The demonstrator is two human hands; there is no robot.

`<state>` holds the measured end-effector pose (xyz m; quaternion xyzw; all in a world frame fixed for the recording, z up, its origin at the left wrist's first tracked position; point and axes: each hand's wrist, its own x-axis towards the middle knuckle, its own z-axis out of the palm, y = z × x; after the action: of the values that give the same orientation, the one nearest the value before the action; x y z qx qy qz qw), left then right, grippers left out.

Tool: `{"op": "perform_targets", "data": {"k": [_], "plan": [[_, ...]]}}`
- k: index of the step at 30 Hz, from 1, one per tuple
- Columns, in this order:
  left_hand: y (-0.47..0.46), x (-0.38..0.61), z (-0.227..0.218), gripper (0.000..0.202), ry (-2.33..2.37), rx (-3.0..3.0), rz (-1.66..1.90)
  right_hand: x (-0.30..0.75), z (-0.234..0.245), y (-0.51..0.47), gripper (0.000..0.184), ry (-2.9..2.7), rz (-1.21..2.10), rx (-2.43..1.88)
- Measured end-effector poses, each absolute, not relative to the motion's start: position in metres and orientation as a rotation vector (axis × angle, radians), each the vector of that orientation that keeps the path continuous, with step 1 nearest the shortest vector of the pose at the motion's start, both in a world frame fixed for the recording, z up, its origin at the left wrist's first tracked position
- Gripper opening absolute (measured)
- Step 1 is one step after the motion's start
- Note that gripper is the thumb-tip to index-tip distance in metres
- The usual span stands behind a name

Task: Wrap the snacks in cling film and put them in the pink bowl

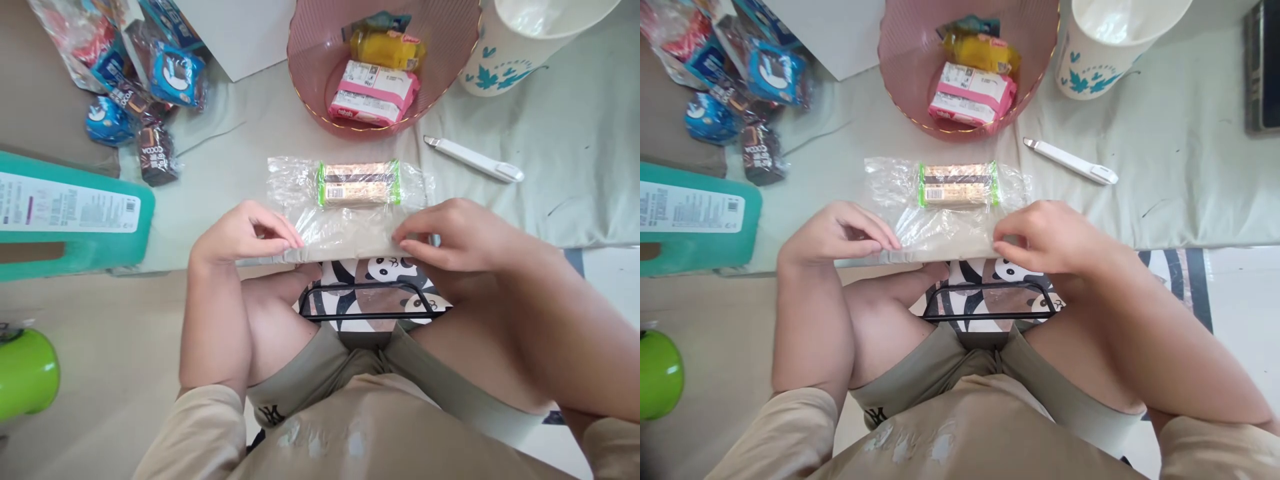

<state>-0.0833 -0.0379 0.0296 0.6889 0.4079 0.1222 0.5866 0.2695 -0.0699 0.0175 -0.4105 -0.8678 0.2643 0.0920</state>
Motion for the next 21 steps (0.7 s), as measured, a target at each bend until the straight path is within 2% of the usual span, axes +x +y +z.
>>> {"op": "perform_targets", "data": {"k": [2, 4, 9, 14, 16, 18, 20, 21], "plan": [[-0.036, -0.079, 0.027, 0.024, 0.95, 1.487, 0.063, 0.268, 0.016, -0.068, 0.029, -2.633, 0.815, -1.269], [-0.035, -0.075, 0.022, 0.025, 0.994, 1.449, 0.012, 0.268, 0.014, -0.066, 0.029, -2.643, 0.736, -1.396], [-0.031, -0.072, 0.007, 0.014, 1.384, 1.765, 0.639, 0.272, 0.007, -0.067, 0.029, -2.605, 0.438, -1.594], [-0.025, -0.07, 0.002, 0.05, 1.596, 2.064, 0.888, 0.273, 0.006, -0.067, 0.051, -2.415, 0.356, -1.695], [-0.021, -0.069, 0.0, 0.055, 1.642, 2.062, 0.951, 0.27, 0.008, -0.067, 0.059, -2.355, 0.373, -1.763], [-0.018, -0.067, -0.004, 0.043, 1.65, 2.001, 1.024, 0.268, 0.011, -0.066, 0.06, -2.313, 0.403, -1.812], [-0.014, -0.064, -0.009, 0.025, 1.611, 1.92, 1.106, 0.265, 0.013, -0.066, 0.054, -2.266, 0.416, -1.817], [-0.012, -0.062, -0.012, 0.024, 1.587, 1.867, 1.151, 0.263, 0.012, -0.067, 0.051, -2.235, 0.406, -1.8]]}}
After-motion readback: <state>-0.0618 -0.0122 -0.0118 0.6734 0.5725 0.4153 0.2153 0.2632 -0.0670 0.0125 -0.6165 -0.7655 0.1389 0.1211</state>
